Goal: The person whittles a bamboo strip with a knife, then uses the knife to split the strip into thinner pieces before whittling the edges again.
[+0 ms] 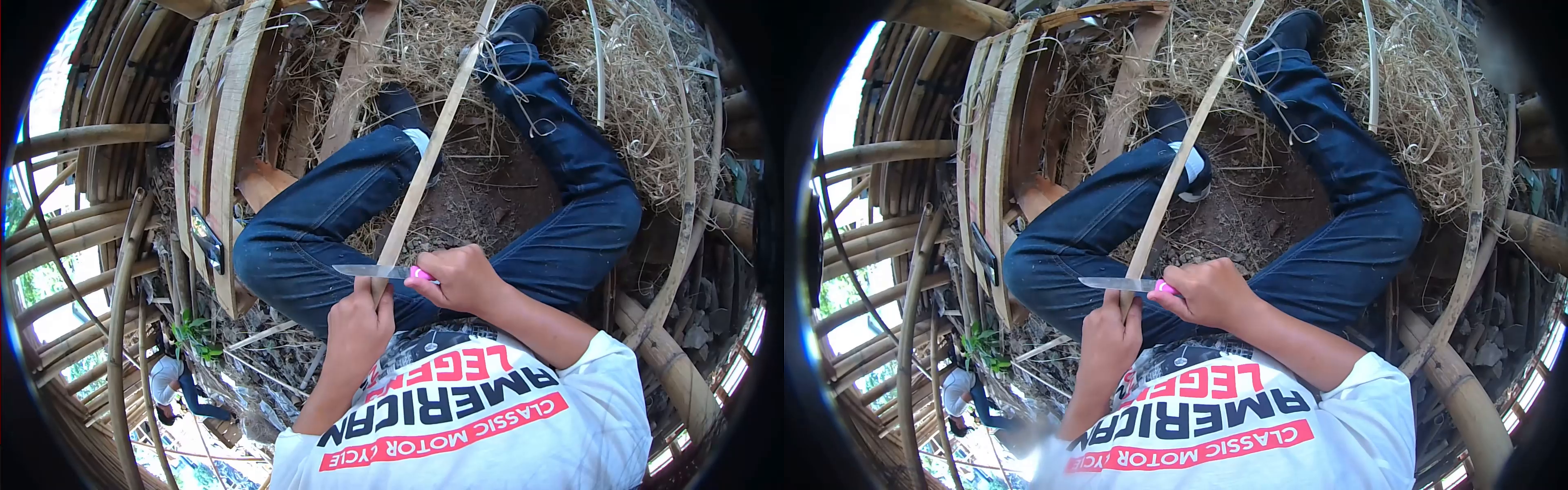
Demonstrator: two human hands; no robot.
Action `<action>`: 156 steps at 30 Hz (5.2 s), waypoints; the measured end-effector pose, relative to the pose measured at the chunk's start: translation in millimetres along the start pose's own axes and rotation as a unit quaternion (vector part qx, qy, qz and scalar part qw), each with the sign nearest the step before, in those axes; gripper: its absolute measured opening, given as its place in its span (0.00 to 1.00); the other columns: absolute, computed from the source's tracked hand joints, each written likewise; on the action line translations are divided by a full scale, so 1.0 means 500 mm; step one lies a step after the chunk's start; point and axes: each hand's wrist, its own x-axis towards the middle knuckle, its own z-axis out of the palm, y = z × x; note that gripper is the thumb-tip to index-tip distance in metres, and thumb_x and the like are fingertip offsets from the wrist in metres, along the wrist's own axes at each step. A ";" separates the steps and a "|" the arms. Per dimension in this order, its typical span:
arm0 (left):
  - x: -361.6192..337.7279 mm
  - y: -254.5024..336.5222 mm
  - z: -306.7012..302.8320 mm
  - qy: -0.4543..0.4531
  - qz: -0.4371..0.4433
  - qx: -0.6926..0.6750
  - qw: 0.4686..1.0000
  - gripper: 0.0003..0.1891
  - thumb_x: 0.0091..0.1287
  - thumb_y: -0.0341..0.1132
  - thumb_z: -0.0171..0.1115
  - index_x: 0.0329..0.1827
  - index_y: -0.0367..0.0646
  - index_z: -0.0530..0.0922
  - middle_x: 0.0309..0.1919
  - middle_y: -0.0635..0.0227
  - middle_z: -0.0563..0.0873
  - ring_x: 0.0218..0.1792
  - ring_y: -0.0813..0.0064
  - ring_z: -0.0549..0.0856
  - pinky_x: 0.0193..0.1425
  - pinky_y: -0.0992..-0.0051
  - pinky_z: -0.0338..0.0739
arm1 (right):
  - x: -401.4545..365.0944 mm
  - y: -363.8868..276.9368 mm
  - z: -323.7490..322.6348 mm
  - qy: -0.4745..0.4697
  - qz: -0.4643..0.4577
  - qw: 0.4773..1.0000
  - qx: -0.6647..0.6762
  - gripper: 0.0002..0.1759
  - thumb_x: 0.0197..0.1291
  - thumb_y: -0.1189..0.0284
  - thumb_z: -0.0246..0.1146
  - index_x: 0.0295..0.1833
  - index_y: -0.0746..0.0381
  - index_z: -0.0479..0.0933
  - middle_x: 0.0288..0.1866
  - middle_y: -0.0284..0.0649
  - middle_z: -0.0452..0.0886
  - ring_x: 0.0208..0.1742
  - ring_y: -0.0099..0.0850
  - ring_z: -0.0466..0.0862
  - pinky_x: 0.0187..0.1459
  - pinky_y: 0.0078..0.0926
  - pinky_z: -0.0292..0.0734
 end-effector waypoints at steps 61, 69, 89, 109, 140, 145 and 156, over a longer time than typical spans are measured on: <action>-0.037 -0.014 -0.019 -0.127 -0.084 -0.222 0.963 0.11 0.71 0.32 0.54 0.33 0.34 0.68 0.17 0.57 0.72 0.18 0.73 0.69 0.24 0.68 0.65 | 0.079 0.089 -0.098 0.026 0.110 0.993 -0.045 0.24 0.65 0.50 0.58 0.26 0.59 0.76 0.15 0.46 0.77 0.21 0.47 0.82 0.24 0.43 0.75; -0.034 -0.014 -0.010 -0.169 -0.098 -0.260 0.946 0.09 0.73 0.33 0.52 0.35 0.37 0.68 0.19 0.67 0.70 0.23 0.81 0.67 0.28 0.73 0.65 | 0.075 0.063 -0.088 0.019 0.081 0.995 -0.048 0.20 0.65 0.56 0.59 0.28 0.60 0.76 0.17 0.47 0.77 0.21 0.49 0.80 0.24 0.43 0.74; -0.048 -0.061 -0.014 -0.286 -0.197 -0.485 0.803 0.10 0.78 0.41 0.46 0.38 0.47 0.65 0.16 0.81 0.59 0.15 0.88 0.57 0.17 0.82 0.52 | 0.142 0.218 -0.236 0.139 0.064 0.956 -0.250 0.21 0.69 0.55 0.55 0.29 0.60 0.73 0.18 0.47 0.78 0.21 0.47 0.81 0.23 0.44 0.74; -0.049 -0.039 -0.027 -0.298 -0.247 -0.500 0.775 0.11 0.78 0.39 0.44 0.37 0.45 0.64 0.17 0.81 0.60 0.15 0.88 0.59 0.17 0.82 0.54 | 0.232 0.321 -0.277 0.189 0.110 0.909 -0.355 0.23 0.68 0.51 0.54 0.29 0.59 0.75 0.20 0.47 0.79 0.24 0.50 0.82 0.26 0.46 0.76; -0.043 -0.049 -0.044 -0.299 -0.256 -0.516 0.761 0.11 0.78 0.41 0.45 0.37 0.46 0.64 0.16 0.80 0.59 0.14 0.88 0.57 0.15 0.83 0.55 | 0.263 0.279 -0.307 0.076 0.165 0.953 -0.241 0.28 0.69 0.49 0.50 0.31 0.61 0.81 0.26 0.49 0.82 0.31 0.50 0.84 0.33 0.47 0.78; -0.041 -0.044 -0.045 -0.306 -0.259 -0.520 0.754 0.11 0.78 0.40 0.45 0.37 0.47 0.64 0.16 0.80 0.59 0.14 0.88 0.57 0.15 0.82 0.54 | 0.268 0.288 -0.295 0.090 0.142 0.920 -0.354 0.28 0.69 0.48 0.50 0.30 0.60 0.79 0.23 0.47 0.82 0.29 0.46 0.85 0.30 0.46 0.78; -0.036 -0.038 -0.041 -0.343 -0.266 -0.554 0.710 0.10 0.78 0.42 0.43 0.38 0.48 0.63 0.16 0.80 0.56 0.15 0.87 0.55 0.15 0.82 0.54 | 0.263 0.379 -0.247 0.171 0.170 0.970 0.020 0.28 0.71 0.52 0.53 0.31 0.68 0.77 0.22 0.55 0.74 0.25 0.53 0.75 0.28 0.42 0.67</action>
